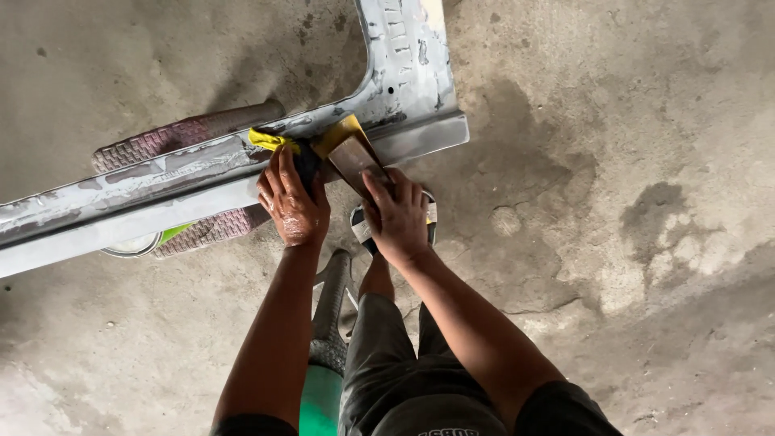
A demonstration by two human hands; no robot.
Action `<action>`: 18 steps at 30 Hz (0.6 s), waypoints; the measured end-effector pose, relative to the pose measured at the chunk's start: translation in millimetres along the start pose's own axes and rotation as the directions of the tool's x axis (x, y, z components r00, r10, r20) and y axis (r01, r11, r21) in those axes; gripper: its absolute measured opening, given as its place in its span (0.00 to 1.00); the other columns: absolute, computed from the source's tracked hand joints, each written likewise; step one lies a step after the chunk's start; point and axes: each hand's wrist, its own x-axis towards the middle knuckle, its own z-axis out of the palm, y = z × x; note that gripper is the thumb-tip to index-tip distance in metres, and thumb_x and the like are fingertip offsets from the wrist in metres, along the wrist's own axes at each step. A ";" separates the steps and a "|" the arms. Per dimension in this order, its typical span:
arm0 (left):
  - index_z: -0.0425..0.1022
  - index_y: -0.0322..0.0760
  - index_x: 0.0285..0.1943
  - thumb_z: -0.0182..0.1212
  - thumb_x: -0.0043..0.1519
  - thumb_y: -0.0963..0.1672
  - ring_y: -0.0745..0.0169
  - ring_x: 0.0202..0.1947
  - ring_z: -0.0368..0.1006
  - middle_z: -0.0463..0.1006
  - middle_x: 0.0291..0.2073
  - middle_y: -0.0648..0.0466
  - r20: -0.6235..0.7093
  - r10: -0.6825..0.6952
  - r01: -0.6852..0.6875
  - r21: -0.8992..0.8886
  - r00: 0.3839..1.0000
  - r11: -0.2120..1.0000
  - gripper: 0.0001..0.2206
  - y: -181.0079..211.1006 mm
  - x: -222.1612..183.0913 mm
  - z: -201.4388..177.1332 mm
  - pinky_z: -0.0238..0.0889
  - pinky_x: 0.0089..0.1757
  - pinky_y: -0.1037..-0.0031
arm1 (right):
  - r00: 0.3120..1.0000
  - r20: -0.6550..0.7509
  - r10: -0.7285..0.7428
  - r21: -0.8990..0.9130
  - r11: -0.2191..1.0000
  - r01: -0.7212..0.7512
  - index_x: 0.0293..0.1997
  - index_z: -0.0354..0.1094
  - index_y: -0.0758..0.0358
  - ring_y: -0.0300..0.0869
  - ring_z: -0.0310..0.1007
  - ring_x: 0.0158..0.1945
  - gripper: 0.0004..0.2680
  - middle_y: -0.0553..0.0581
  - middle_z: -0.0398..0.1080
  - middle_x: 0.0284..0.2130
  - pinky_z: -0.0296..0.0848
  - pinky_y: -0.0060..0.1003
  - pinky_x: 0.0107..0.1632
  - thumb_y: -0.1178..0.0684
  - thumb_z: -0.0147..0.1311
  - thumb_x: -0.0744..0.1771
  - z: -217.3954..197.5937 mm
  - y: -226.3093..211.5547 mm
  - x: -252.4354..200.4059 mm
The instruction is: The person scrubs a metal frame with a yellow sponge and a cloth, rinsing the sponge in a green bucket. The person continues scrubbing different sections of the frame, including the corners and edges, and then wipes the frame with a cloth.
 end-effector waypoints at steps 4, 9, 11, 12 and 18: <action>0.56 0.39 0.78 0.62 0.67 0.45 0.37 0.67 0.59 0.63 0.71 0.46 0.005 0.010 -0.010 -0.002 1.000 1.000 0.29 -2.9 -1.7 -0.7 0.50 0.64 0.46 | 0.998 -0.016 0.067 -0.040 0.997 -0.068 0.70 0.61 0.40 0.54 0.56 0.64 0.21 0.60 0.58 0.65 0.58 0.58 0.63 0.48 0.56 0.67 -14.1 36.7 5.7; 0.57 0.38 0.77 0.61 0.65 0.45 0.37 0.66 0.60 0.64 0.71 0.45 -0.038 0.024 -0.023 0.020 0.999 1.000 0.30 2.1 1.0 2.5 0.51 0.63 0.46 | 0.926 -0.325 0.191 0.046 0.981 -0.186 0.73 0.57 0.46 0.53 0.54 0.66 0.23 0.60 0.57 0.66 0.61 0.60 0.66 0.51 0.57 0.68 -27.9 60.3 19.1; 0.57 0.38 0.76 0.61 0.66 0.46 0.37 0.65 0.60 0.64 0.70 0.45 -0.033 0.018 -0.017 0.027 0.999 0.999 0.29 1.0 1.5 3.0 0.51 0.62 0.46 | 0.937 -0.230 0.262 0.100 0.964 -0.245 0.73 0.57 0.45 0.54 0.53 0.67 0.22 0.61 0.56 0.66 0.60 0.60 0.66 0.52 0.55 0.69 -25.8 17.6 20.4; 0.57 0.38 0.76 0.61 0.67 0.46 0.37 0.65 0.60 0.64 0.69 0.45 -0.020 0.012 -0.011 0.034 1.000 0.999 0.28 -0.3 -0.2 2.5 0.51 0.62 0.46 | 0.935 -0.124 0.332 0.145 0.938 -0.314 0.73 0.57 0.44 0.56 0.51 0.68 0.20 0.62 0.55 0.66 0.58 0.60 0.66 0.52 0.54 0.70 -24.4 -4.1 18.7; 0.58 0.38 0.77 0.57 0.70 0.44 0.38 0.66 0.61 0.64 0.70 0.46 -0.007 0.082 -0.082 0.024 0.997 0.996 0.25 -7.0 -0.1 -1.0 0.52 0.64 0.46 | 1.000 -0.014 0.006 0.051 0.999 -0.005 0.70 0.60 0.38 0.54 0.52 0.66 0.20 0.60 0.58 0.66 0.59 0.57 0.65 0.50 0.55 0.69 -12.5 -12.3 7.6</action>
